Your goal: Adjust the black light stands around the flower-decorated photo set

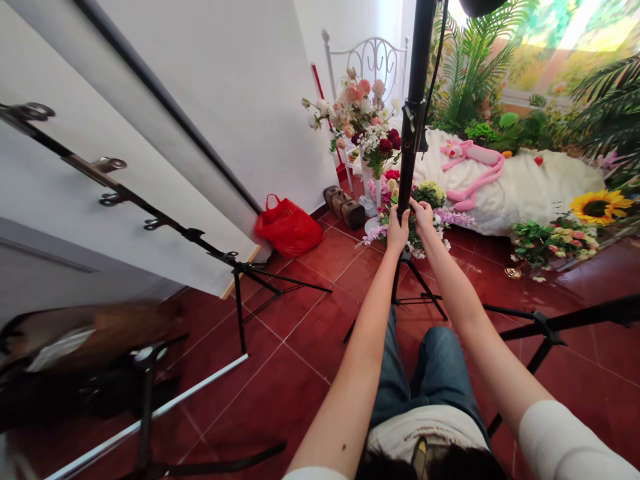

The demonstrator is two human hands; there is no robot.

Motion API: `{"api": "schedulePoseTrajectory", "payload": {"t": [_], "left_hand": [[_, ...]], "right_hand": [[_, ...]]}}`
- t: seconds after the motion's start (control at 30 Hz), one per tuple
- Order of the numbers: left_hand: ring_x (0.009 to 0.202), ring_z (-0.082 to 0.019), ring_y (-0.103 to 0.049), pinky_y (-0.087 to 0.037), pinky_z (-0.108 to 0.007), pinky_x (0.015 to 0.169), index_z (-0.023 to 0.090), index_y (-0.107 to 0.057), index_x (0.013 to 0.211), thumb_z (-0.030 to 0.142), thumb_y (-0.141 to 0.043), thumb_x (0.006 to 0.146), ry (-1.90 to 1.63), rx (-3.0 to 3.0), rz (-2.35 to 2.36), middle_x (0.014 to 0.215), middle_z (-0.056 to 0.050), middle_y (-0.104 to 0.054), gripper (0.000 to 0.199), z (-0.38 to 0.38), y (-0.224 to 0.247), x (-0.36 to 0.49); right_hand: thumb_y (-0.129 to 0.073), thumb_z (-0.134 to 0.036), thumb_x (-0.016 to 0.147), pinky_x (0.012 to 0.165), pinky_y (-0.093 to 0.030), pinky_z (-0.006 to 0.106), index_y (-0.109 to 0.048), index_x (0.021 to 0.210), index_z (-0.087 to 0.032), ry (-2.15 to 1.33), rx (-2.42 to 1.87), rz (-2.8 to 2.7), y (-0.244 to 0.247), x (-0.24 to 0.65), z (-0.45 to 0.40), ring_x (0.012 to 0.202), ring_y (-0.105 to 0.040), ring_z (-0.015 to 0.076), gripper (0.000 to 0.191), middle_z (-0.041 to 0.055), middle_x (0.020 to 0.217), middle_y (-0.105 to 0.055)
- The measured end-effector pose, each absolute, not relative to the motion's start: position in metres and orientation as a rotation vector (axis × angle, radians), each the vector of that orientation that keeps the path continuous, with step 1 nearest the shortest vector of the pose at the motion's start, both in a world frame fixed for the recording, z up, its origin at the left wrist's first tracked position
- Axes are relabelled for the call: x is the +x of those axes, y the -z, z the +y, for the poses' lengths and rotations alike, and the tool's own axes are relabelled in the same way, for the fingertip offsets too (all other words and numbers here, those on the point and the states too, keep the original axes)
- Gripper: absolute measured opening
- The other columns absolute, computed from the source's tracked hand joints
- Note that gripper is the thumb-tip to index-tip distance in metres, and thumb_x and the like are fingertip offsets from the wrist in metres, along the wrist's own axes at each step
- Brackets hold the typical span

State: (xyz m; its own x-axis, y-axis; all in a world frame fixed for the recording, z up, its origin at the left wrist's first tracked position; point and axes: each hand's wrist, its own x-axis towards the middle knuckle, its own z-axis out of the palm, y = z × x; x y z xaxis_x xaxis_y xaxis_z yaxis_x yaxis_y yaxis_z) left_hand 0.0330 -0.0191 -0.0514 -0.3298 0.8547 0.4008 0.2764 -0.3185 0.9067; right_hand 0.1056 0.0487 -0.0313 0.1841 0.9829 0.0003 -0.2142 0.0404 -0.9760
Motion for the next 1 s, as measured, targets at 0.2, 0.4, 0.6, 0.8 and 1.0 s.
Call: {"api": "schedulePoseTrajectory", "payload": {"t": [0.2,0.4,0.6,0.8,1.0], "left_hand": [[0.12,-0.025,-0.062,-0.047,-0.041,0.106,0.024,-0.051,0.128,0.043,-0.048,0.099,-1.565,1.452,1.616,0.129,-0.011,-0.064,0.035,-0.032,0.037,0.034],[0.114,-0.032,-0.066,-0.046,-0.046,0.105,0.025,-0.058,0.122,0.051,-0.06,0.09,-1.523,1.362,1.691,0.115,-0.012,-0.069,0.041,-0.037,0.025,0.034],[0.111,-0.034,-0.067,-0.045,-0.047,0.103,0.023,-0.061,0.118,0.057,-0.062,0.086,-1.486,1.361,1.745,0.1,-0.013,-0.07,0.047,-0.031,0.022,0.031],[0.115,-0.033,-0.062,-0.047,-0.042,0.1,0.022,-0.059,0.117,0.048,-0.068,0.085,-1.62,1.367,1.874,0.111,-0.015,-0.062,0.042,-0.044,0.016,0.035],[0.116,-0.027,-0.058,-0.046,-0.038,0.101,0.018,-0.052,0.111,0.019,-0.055,0.09,-1.647,1.438,1.853,0.121,-0.016,-0.055,0.022,-0.068,0.034,0.105]], "right_hand": [[-0.075,-0.017,0.063,0.065,-0.047,0.022,-0.043,0.074,-0.023,-0.983,-1.398,-0.948,0.017,0.102,0.061,0.069,-0.056,0.0109,0.035,-0.0067,0.07,-0.053],[-0.076,-0.028,0.069,0.069,-0.051,0.024,-0.047,0.082,-0.025,-1.017,-1.163,-1.027,0.025,0.118,0.032,0.076,-0.062,0.0139,0.032,-0.0051,0.073,-0.06],[-0.074,-0.037,0.074,0.061,-0.054,0.023,-0.058,0.091,-0.022,-1.329,-0.976,-1.102,0.045,0.179,-0.055,0.062,-0.064,0.0108,0.028,-0.0015,0.073,-0.07],[-0.079,-0.043,0.066,0.056,-0.055,0.023,-0.063,0.091,-0.023,-1.295,-1.11,-1.016,0.068,0.28,-0.136,0.057,-0.067,0.0115,0.036,-0.0014,0.071,-0.071],[-0.081,-0.04,0.061,0.054,-0.056,0.026,-0.065,0.088,-0.026,-1.129,-1.171,-0.718,0.083,0.382,-0.193,0.055,-0.065,0.0127,0.035,-0.0005,0.072,-0.071]]}}
